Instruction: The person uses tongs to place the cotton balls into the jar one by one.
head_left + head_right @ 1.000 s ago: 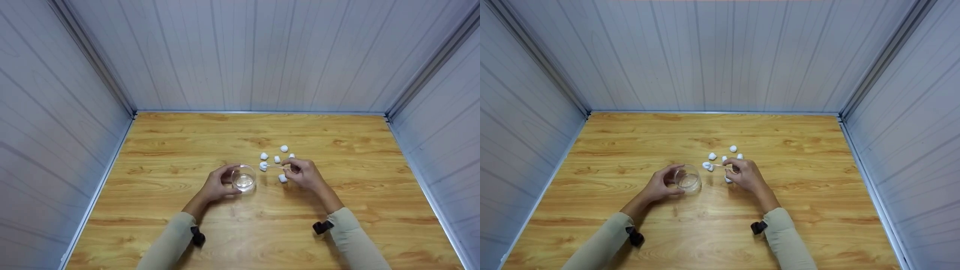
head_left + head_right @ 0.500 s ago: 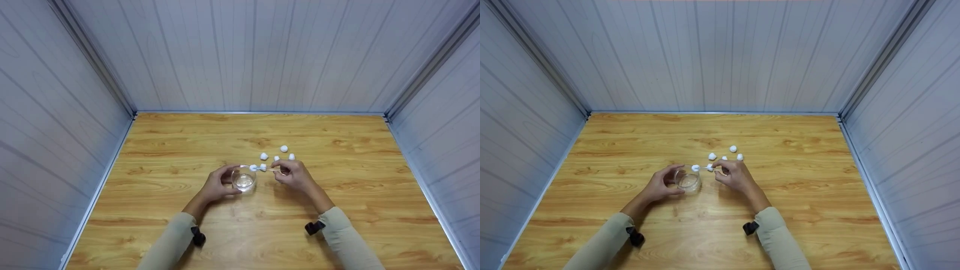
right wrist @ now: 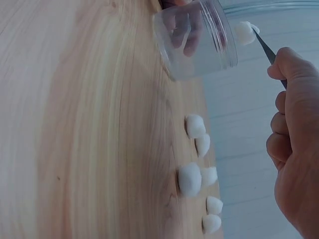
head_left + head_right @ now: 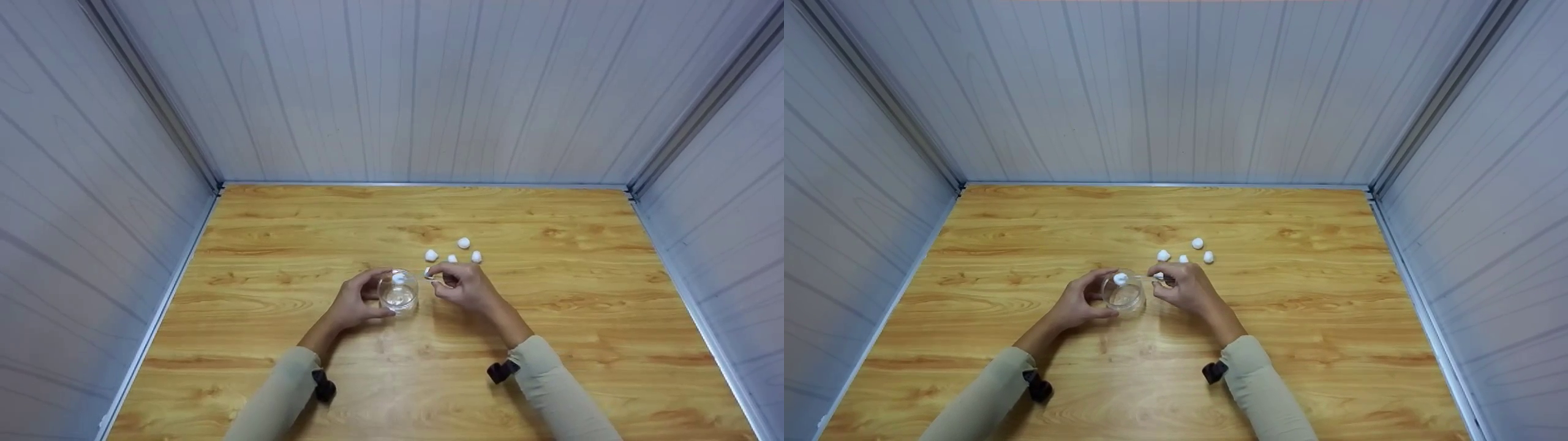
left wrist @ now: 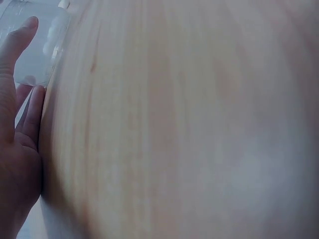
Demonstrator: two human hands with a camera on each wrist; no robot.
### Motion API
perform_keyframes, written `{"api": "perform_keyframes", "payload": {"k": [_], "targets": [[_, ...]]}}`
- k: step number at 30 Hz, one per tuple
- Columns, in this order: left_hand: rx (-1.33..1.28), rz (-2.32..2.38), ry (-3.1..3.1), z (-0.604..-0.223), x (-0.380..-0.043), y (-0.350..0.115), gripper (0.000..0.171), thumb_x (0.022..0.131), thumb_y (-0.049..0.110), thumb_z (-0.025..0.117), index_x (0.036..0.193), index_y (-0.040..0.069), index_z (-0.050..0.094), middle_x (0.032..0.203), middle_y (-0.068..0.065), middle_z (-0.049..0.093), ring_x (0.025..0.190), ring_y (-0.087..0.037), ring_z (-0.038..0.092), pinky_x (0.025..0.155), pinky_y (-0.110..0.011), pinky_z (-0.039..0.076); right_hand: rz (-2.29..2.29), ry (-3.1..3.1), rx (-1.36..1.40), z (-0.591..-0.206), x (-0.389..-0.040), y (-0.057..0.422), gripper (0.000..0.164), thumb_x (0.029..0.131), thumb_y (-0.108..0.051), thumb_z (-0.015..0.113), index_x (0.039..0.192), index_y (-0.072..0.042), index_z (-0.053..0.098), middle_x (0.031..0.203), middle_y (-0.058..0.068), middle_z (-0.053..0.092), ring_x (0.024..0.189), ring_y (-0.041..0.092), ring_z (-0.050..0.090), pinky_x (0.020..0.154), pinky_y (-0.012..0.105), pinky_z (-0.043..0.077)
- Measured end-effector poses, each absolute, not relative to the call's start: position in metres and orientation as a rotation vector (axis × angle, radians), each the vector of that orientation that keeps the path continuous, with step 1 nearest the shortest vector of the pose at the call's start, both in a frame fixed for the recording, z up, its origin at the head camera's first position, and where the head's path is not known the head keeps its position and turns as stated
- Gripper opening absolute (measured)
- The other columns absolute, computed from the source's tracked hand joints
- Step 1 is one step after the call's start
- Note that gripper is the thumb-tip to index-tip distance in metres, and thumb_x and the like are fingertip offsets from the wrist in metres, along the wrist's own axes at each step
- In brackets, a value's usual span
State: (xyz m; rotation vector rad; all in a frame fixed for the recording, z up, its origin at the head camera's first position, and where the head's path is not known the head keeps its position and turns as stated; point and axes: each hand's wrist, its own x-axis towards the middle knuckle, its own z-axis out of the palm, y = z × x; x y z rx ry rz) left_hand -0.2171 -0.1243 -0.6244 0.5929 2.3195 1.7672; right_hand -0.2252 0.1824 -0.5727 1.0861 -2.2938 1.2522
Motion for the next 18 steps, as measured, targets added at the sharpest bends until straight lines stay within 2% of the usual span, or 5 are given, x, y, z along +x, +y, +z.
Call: {"api": "perform_keyframes", "payload": {"k": [8, 12, 15, 18], "targets": [[0.595, 1.766, 2.319, -0.6253, -0.2172, -0.1235, 0.087, 0.080, 0.003, 0.102, 0.157, 0.009, 0.064, 0.149, -0.022, 0.072, 0.132, -0.040, 0.075, 0.103, -0.023, 0.065, 1.228, -2.315, 1.089, -0.5716, -0.2233, 0.1781, 0.021, 0.086, 0.006, 0.076, 0.105, -0.004, 0.081, 0.072, 0.008, 0.068, 0.065, 0.003, 0.050, 0.061, 0.010, 0.038], [0.586, 1.767, 2.306, -0.6251, -0.2165, -0.1235, 0.086, 0.081, 0.004, 0.102, 0.158, 0.012, 0.064, 0.150, -0.021, 0.072, 0.133, -0.039, 0.074, 0.104, -0.025, 0.065, 1.189, -2.309, 1.091, -0.5735, -0.2235, 0.1780, 0.022, 0.085, 0.004, 0.078, 0.104, -0.004, 0.081, 0.078, 0.009, 0.074, 0.066, 0.004, 0.052, 0.062, 0.011, 0.041], [0.587, 1.762, 2.313, -0.6253, -0.2165, -0.1244, 0.085, 0.081, 0.005, 0.101, 0.158, 0.012, 0.064, 0.149, -0.023, 0.072, 0.135, -0.040, 0.074, 0.105, -0.027, 0.065, 1.193, -2.310, 1.089, -0.5751, -0.2239, 0.1788, 0.022, 0.085, 0.003, 0.078, 0.105, -0.003, 0.081, 0.083, 0.011, 0.078, 0.068, 0.004, 0.054, 0.063, 0.012, 0.043], [0.589, 1.763, 2.311, -0.6253, -0.2164, -0.1254, 0.085, 0.082, 0.005, 0.101, 0.158, 0.011, 0.064, 0.148, -0.024, 0.072, 0.136, -0.042, 0.073, 0.107, -0.029, 0.066, 1.210, -2.307, 1.088, -0.5759, -0.2243, 0.1788, 0.022, 0.084, 0.004, 0.078, 0.106, -0.003, 0.081, 0.081, 0.011, 0.076, 0.068, 0.003, 0.053, 0.063, 0.012, 0.043]]}}
